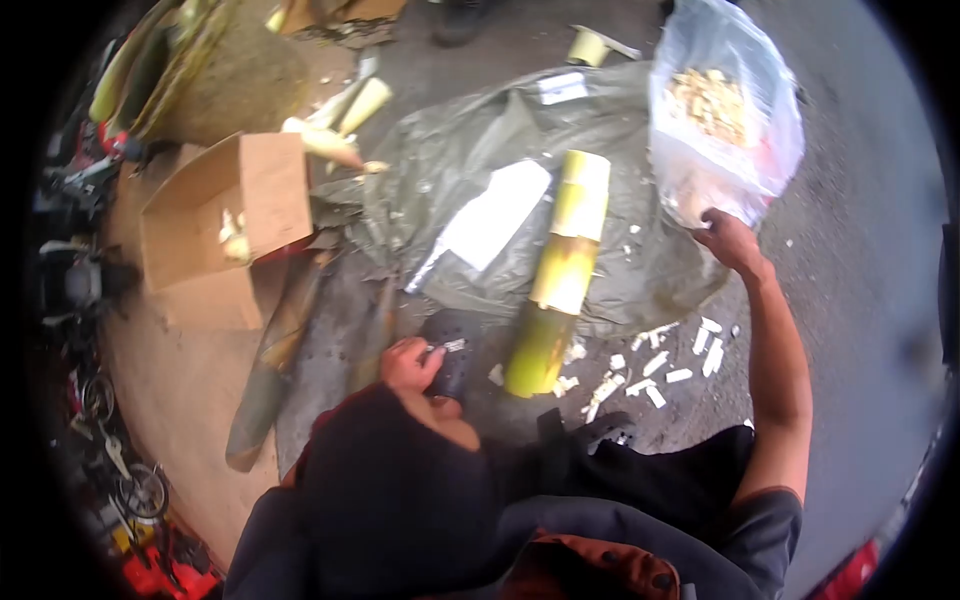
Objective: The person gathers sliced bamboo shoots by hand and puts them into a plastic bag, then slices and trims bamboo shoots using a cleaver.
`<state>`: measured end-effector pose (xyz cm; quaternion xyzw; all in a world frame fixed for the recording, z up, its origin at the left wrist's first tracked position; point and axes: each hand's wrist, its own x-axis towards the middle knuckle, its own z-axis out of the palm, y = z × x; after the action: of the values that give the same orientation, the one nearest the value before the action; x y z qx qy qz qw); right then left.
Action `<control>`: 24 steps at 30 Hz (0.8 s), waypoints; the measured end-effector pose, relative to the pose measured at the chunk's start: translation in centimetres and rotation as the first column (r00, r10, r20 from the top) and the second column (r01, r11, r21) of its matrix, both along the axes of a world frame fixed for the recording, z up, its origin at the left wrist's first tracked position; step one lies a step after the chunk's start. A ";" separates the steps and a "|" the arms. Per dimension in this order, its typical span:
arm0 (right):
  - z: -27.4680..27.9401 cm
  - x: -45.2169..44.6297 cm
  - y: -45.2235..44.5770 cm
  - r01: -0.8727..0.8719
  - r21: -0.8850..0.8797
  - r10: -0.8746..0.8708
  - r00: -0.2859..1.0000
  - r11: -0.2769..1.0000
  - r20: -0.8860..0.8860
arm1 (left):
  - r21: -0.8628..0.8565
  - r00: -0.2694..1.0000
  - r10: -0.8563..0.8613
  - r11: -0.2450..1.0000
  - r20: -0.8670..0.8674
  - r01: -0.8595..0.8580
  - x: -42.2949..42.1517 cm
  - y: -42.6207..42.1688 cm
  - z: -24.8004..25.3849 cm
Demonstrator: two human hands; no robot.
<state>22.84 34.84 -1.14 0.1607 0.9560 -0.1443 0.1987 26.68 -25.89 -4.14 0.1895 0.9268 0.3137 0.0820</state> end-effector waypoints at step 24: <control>4.0 -0.9 -2.9 0.063 -0.051 -0.063 0.998 0.997 -0.006 | 0.060 0.999 -0.027 0.998 -0.042 0.030 0.1 -0.3 -0.5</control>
<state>21.94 31.94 2.81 0.1851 0.9472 -0.1752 0.1944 26.74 -26.21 -4.62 0.2116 0.9156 0.3363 0.0615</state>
